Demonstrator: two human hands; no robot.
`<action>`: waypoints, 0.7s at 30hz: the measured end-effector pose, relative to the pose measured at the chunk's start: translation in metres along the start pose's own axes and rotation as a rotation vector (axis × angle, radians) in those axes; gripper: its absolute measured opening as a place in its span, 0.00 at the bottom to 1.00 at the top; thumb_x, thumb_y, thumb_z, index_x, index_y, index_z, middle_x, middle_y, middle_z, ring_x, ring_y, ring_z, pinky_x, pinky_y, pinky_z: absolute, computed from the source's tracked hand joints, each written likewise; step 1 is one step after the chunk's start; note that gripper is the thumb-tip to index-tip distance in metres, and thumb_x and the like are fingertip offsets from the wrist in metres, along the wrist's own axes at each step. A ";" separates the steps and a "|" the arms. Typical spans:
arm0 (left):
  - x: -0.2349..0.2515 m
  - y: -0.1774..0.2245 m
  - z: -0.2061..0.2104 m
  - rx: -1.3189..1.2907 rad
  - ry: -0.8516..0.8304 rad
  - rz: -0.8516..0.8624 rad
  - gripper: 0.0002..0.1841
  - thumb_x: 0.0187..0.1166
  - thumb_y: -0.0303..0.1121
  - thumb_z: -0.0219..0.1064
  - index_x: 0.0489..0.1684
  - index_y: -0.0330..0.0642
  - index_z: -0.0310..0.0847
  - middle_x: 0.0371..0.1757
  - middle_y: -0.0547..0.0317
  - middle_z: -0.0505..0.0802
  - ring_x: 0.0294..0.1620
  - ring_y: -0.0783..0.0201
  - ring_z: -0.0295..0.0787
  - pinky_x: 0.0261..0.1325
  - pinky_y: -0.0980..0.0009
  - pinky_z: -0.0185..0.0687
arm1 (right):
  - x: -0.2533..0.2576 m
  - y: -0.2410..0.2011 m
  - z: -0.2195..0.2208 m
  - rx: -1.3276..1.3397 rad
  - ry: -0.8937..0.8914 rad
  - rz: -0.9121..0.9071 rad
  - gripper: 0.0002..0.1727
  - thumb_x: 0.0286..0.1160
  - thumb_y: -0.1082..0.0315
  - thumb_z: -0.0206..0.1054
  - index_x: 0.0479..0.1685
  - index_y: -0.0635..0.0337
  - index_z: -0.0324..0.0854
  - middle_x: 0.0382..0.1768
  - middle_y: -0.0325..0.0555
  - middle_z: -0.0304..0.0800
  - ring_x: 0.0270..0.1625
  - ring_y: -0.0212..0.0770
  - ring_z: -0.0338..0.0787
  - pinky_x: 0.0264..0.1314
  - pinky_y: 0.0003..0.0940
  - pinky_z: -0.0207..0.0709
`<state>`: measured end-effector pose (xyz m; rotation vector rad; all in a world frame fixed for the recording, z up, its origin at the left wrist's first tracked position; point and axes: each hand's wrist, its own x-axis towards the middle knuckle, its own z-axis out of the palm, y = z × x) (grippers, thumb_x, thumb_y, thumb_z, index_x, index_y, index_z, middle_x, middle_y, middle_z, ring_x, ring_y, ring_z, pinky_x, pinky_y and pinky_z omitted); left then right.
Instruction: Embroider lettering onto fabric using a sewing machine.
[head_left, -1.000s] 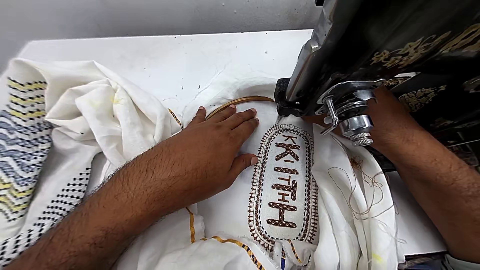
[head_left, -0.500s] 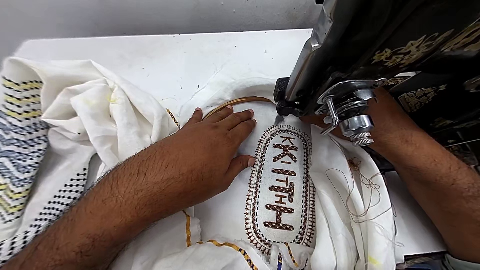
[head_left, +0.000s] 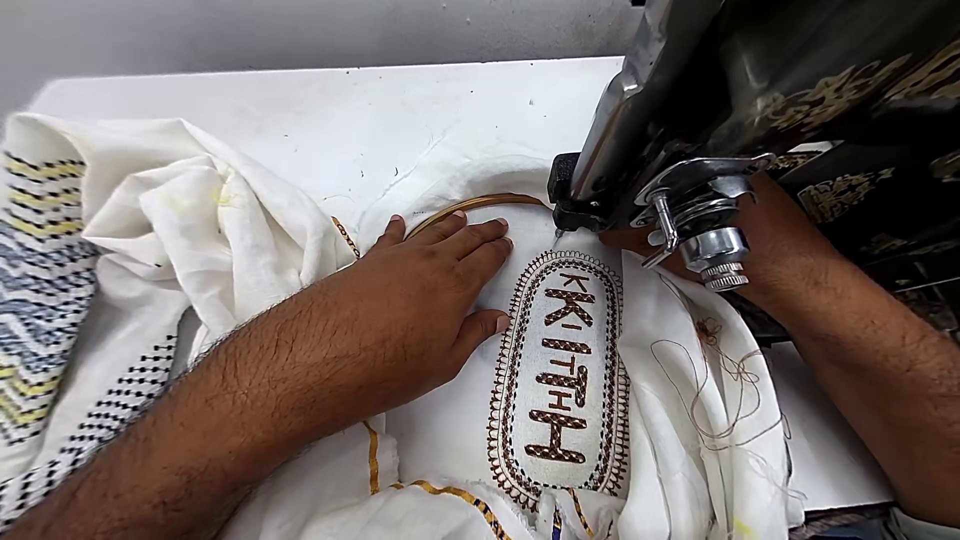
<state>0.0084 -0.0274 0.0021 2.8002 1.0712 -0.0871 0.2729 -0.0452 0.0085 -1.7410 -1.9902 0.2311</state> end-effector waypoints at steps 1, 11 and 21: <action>0.000 0.000 0.000 -0.001 0.002 0.000 0.35 0.87 0.58 0.49 0.88 0.46 0.68 0.91 0.57 0.69 0.92 0.46 0.62 0.82 0.27 0.58 | 0.000 0.000 0.000 -0.002 0.001 -0.002 0.16 0.68 0.60 0.71 0.38 0.67 0.83 0.35 0.54 0.86 0.42 0.45 0.85 0.45 0.48 0.73; 0.001 -0.001 0.001 0.005 0.004 -0.006 0.35 0.88 0.58 0.47 0.89 0.46 0.67 0.91 0.57 0.69 0.92 0.46 0.61 0.82 0.27 0.57 | -0.004 -0.008 -0.003 -0.012 -0.015 0.046 0.14 0.71 0.67 0.69 0.38 0.74 0.82 0.37 0.62 0.85 0.44 0.53 0.85 0.46 0.53 0.72; 0.000 -0.001 -0.001 0.009 -0.013 -0.017 0.34 0.88 0.57 0.49 0.87 0.46 0.69 0.91 0.57 0.69 0.91 0.46 0.62 0.81 0.28 0.59 | -0.005 -0.006 0.002 0.027 0.016 0.029 0.13 0.71 0.65 0.68 0.40 0.71 0.83 0.37 0.57 0.86 0.44 0.46 0.85 0.47 0.47 0.73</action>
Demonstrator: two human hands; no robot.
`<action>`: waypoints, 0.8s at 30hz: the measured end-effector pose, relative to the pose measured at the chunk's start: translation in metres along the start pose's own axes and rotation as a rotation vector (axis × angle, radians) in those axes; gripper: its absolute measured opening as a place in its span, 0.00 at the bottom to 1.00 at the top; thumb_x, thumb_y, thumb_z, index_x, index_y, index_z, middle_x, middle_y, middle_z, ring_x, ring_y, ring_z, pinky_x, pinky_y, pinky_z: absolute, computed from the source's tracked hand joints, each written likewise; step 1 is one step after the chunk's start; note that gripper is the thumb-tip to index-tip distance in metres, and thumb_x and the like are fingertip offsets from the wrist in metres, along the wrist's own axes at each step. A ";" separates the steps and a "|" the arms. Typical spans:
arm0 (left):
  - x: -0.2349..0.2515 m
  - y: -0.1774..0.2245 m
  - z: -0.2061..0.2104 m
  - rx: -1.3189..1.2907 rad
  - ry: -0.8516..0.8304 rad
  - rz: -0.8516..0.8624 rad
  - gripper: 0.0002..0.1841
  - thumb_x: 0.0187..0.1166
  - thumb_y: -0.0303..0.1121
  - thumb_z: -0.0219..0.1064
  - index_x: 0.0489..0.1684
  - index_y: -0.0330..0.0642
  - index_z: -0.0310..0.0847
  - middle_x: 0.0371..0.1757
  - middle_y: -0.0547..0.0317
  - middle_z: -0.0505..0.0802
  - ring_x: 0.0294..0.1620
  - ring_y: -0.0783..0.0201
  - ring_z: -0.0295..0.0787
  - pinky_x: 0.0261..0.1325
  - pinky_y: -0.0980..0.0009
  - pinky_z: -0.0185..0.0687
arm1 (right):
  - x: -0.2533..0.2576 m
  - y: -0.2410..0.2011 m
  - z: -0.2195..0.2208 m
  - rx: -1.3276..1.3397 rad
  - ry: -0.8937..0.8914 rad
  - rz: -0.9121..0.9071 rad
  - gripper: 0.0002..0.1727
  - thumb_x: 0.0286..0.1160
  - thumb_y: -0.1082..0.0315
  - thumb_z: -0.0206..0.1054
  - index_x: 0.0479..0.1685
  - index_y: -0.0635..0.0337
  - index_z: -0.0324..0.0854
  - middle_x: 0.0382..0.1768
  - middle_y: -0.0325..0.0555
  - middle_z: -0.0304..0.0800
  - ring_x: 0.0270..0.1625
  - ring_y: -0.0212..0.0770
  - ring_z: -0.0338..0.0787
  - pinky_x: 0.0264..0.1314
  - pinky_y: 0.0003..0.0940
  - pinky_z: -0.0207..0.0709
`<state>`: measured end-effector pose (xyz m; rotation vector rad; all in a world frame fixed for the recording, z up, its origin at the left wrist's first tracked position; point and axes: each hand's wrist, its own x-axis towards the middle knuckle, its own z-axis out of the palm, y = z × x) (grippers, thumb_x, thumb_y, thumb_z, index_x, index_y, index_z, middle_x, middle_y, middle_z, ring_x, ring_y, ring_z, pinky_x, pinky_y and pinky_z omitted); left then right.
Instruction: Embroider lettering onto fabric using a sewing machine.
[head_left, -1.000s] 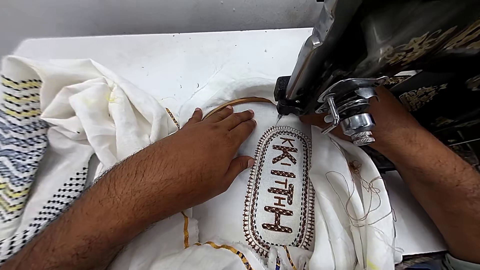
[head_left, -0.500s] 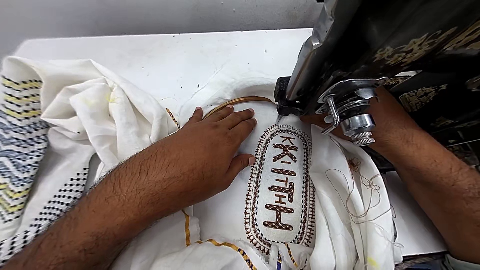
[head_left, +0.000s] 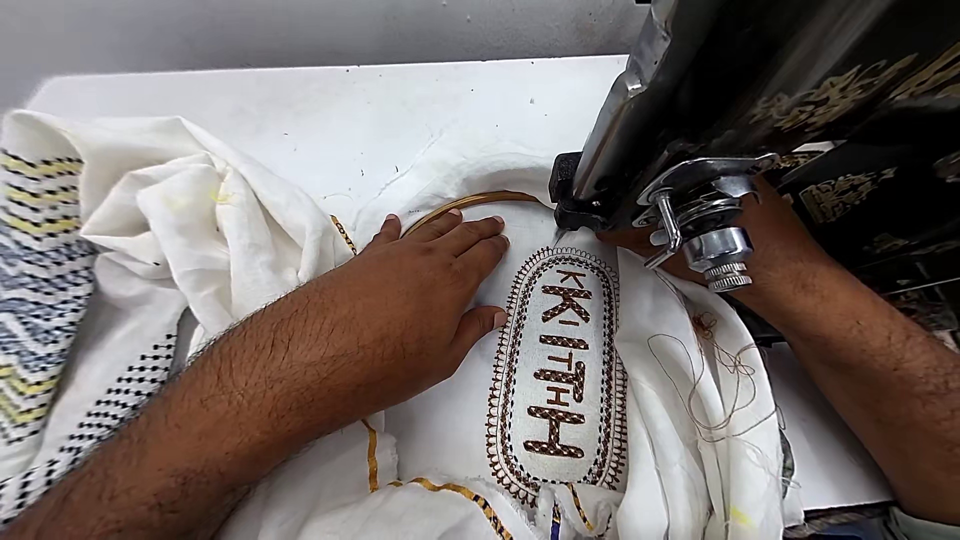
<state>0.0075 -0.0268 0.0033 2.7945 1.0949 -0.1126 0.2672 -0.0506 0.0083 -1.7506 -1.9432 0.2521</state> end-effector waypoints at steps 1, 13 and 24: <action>0.000 0.000 0.000 -0.002 0.000 0.003 0.34 0.88 0.57 0.50 0.87 0.46 0.69 0.91 0.56 0.69 0.91 0.46 0.62 0.81 0.28 0.59 | 0.000 0.001 0.000 -0.003 -0.001 -0.005 0.14 0.71 0.64 0.68 0.40 0.70 0.82 0.37 0.56 0.86 0.44 0.45 0.85 0.47 0.46 0.73; -0.001 0.000 0.001 -0.010 0.010 0.011 0.34 0.87 0.57 0.49 0.86 0.45 0.70 0.91 0.55 0.70 0.91 0.45 0.63 0.81 0.28 0.60 | 0.001 0.004 0.001 0.004 0.020 -0.085 0.15 0.71 0.62 0.67 0.44 0.67 0.84 0.39 0.54 0.88 0.46 0.43 0.86 0.49 0.43 0.75; 0.000 -0.001 0.002 -0.002 0.028 0.011 0.34 0.87 0.58 0.48 0.86 0.45 0.70 0.90 0.55 0.71 0.90 0.45 0.64 0.80 0.28 0.61 | 0.000 0.001 0.000 0.000 0.004 -0.007 0.13 0.70 0.66 0.69 0.40 0.70 0.83 0.37 0.56 0.86 0.43 0.44 0.85 0.47 0.45 0.73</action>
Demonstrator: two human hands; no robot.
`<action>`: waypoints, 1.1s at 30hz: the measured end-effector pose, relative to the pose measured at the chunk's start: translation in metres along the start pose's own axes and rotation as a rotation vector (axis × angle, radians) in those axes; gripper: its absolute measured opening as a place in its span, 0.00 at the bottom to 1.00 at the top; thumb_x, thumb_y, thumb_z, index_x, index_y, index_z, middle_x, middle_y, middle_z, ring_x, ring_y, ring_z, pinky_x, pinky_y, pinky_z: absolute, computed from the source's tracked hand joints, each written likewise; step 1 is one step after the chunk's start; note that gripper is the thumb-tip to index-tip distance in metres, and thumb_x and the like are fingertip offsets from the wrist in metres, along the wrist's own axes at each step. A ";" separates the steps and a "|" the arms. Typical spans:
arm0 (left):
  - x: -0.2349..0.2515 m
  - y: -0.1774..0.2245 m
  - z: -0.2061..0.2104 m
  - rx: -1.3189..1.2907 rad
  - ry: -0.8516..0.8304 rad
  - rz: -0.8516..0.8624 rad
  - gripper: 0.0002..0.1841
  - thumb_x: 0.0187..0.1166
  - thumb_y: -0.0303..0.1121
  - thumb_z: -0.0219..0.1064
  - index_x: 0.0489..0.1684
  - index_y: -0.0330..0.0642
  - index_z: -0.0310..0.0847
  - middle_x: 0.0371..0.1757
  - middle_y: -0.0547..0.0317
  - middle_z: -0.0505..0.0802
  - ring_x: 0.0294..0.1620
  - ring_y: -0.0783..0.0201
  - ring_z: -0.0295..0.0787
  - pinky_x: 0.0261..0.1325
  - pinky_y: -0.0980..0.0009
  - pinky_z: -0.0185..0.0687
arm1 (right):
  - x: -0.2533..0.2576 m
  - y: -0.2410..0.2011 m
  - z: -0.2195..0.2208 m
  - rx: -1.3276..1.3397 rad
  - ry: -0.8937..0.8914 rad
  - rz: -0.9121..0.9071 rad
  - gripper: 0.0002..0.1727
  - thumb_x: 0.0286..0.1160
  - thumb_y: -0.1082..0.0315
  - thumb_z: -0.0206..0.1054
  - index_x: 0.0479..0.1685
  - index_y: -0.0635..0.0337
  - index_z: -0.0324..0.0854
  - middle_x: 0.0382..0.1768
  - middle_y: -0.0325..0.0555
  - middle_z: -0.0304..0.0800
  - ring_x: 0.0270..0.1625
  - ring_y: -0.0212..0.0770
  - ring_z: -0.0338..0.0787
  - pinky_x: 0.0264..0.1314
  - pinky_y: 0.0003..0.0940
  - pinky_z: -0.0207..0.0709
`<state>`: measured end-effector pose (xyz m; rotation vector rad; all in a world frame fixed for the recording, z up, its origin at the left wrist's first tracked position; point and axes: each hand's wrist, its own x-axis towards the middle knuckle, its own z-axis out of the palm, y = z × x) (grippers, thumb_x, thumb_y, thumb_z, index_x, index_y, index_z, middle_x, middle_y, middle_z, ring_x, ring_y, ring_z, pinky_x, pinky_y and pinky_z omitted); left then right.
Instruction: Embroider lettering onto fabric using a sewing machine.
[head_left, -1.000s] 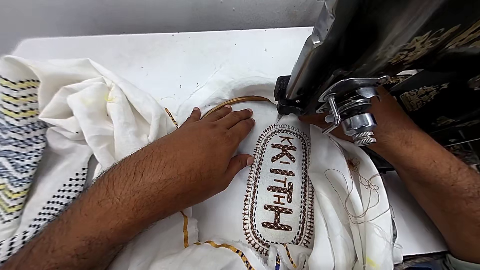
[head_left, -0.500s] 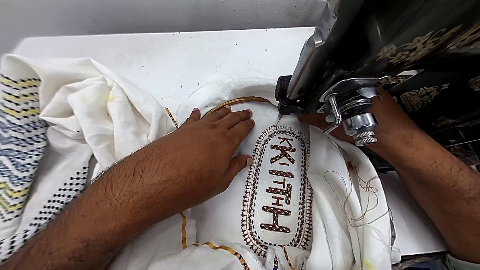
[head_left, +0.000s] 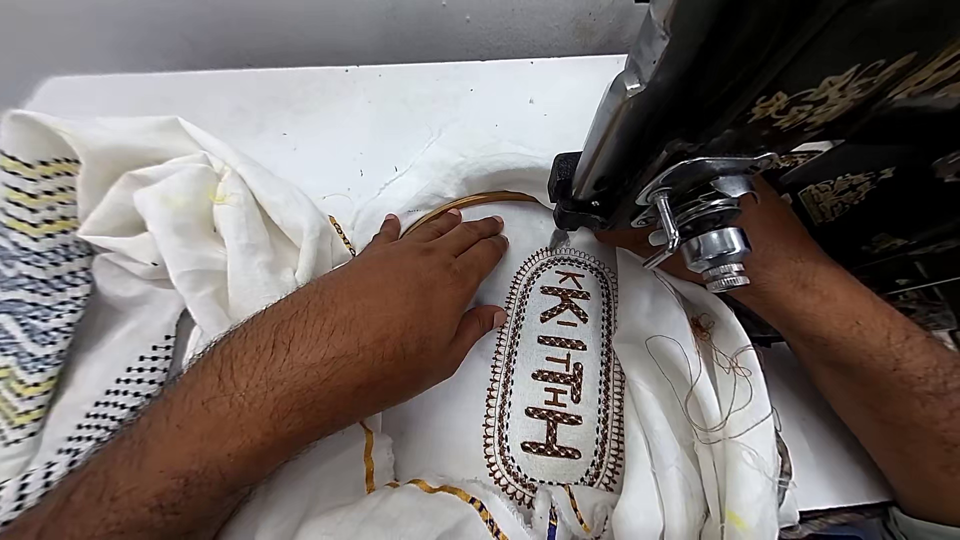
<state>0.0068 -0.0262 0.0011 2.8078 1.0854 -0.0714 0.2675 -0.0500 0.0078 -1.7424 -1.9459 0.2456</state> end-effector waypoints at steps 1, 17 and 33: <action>0.000 0.000 -0.001 0.005 -0.006 -0.002 0.34 0.87 0.57 0.48 0.86 0.45 0.70 0.90 0.55 0.70 0.90 0.45 0.64 0.80 0.28 0.61 | 0.000 0.001 0.000 0.000 0.001 -0.009 0.13 0.70 0.65 0.69 0.40 0.70 0.83 0.37 0.56 0.86 0.43 0.45 0.85 0.47 0.46 0.73; -0.002 0.000 -0.004 0.018 -0.042 -0.015 0.33 0.87 0.57 0.50 0.85 0.46 0.70 0.90 0.56 0.70 0.91 0.45 0.63 0.80 0.30 0.63 | 0.003 0.007 0.007 -0.029 0.025 -0.092 0.12 0.72 0.63 0.68 0.41 0.66 0.85 0.37 0.55 0.88 0.44 0.47 0.87 0.46 0.47 0.75; -0.003 0.000 -0.002 0.011 -0.021 -0.010 0.34 0.86 0.58 0.49 0.85 0.46 0.71 0.90 0.55 0.71 0.90 0.45 0.64 0.79 0.30 0.64 | -0.002 0.005 0.006 -0.001 0.052 -0.111 0.12 0.72 0.66 0.65 0.45 0.66 0.85 0.40 0.56 0.88 0.48 0.46 0.88 0.50 0.44 0.76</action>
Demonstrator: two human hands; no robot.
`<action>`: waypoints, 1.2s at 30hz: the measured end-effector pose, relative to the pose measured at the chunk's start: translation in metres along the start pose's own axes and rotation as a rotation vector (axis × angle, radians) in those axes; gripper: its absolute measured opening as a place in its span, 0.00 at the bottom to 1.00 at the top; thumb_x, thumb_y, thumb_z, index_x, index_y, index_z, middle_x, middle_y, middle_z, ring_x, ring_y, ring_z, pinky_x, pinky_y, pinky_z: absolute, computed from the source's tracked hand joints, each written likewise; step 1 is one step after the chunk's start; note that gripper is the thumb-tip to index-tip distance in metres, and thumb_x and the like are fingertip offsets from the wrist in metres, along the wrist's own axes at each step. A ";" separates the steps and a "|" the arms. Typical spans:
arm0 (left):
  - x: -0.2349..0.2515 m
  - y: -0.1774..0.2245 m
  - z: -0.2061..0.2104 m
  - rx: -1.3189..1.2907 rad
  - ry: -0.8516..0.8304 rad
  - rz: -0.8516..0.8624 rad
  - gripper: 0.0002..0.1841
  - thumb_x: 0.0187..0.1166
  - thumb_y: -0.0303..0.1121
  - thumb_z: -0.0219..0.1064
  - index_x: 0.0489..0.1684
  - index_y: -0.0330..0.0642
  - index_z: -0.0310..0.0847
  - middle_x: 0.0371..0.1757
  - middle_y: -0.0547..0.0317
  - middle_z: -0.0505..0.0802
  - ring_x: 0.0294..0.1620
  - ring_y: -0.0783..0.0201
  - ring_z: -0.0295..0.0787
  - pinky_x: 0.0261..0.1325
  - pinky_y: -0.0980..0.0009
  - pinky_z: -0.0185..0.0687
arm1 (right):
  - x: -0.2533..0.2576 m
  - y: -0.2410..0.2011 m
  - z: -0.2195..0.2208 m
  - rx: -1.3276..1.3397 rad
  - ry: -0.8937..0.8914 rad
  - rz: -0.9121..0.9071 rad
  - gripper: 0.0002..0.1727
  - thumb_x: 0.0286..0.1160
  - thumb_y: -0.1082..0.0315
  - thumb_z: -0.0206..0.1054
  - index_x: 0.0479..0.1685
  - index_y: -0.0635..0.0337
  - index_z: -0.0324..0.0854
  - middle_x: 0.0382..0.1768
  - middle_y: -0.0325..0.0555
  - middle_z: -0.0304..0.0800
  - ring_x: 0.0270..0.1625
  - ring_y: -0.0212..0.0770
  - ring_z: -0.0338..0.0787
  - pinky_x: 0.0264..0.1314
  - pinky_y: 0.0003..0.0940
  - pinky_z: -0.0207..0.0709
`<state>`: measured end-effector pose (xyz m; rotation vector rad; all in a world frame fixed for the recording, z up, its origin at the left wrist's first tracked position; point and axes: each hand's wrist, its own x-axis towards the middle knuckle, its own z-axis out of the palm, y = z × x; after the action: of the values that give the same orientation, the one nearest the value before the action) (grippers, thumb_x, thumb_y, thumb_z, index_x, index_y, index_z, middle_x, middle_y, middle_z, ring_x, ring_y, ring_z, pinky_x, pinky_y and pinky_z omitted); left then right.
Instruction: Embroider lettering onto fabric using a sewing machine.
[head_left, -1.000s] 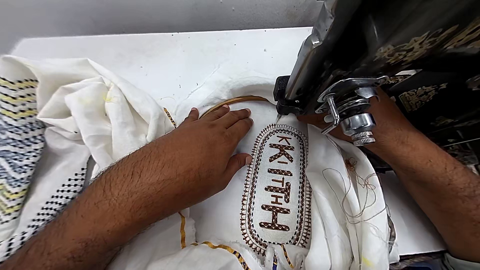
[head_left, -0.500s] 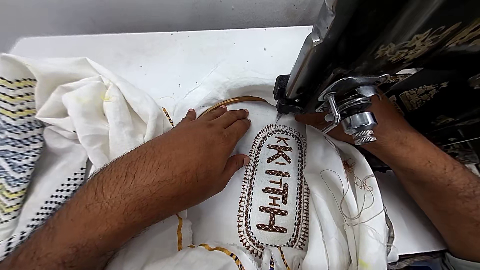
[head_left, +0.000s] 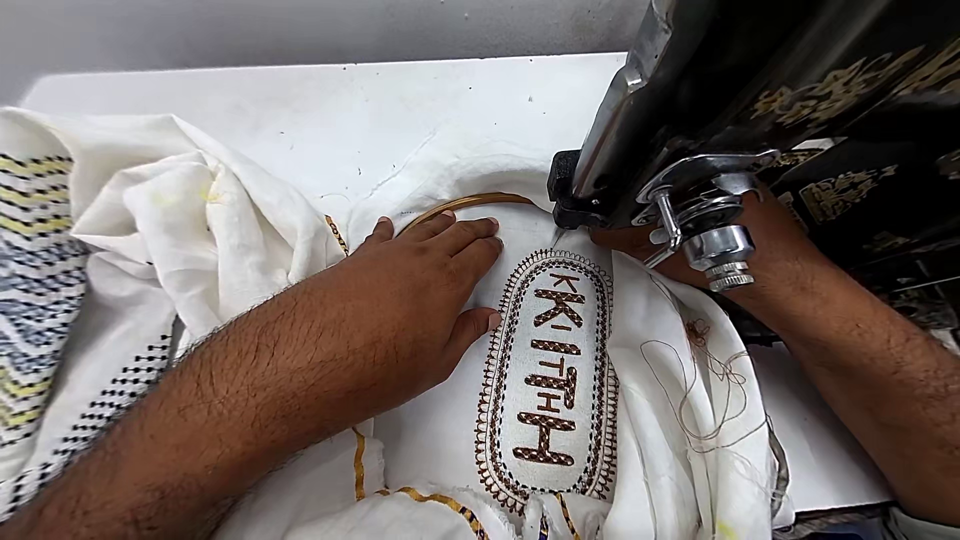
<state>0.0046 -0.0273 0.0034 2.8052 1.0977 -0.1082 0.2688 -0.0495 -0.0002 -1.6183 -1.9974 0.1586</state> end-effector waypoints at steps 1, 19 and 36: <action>0.000 0.000 0.000 0.000 0.002 -0.001 0.34 0.87 0.58 0.49 0.85 0.46 0.71 0.90 0.55 0.71 0.90 0.46 0.65 0.79 0.30 0.64 | 0.000 0.000 0.000 0.003 0.000 0.004 0.12 0.72 0.66 0.65 0.45 0.66 0.85 0.40 0.55 0.88 0.48 0.45 0.87 0.50 0.44 0.76; -0.002 -0.002 -0.001 0.016 -0.009 -0.005 0.33 0.86 0.57 0.50 0.84 0.47 0.72 0.89 0.56 0.71 0.89 0.47 0.66 0.78 0.31 0.67 | 0.029 0.111 0.072 0.030 0.102 -0.163 0.08 0.60 0.45 0.74 0.33 0.29 0.82 0.30 0.21 0.82 0.38 0.19 0.83 0.31 0.23 0.74; 0.000 -0.002 -0.001 0.014 -0.014 -0.011 0.33 0.87 0.57 0.50 0.84 0.47 0.72 0.89 0.57 0.71 0.89 0.46 0.65 0.79 0.31 0.66 | 0.032 0.118 0.074 0.090 0.081 -0.193 0.07 0.61 0.51 0.73 0.35 0.29 0.82 0.30 0.20 0.81 0.39 0.17 0.82 0.29 0.22 0.72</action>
<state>0.0032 -0.0255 0.0040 2.8064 1.1129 -0.1370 0.3315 0.0305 -0.1012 -1.3476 -2.0405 0.1065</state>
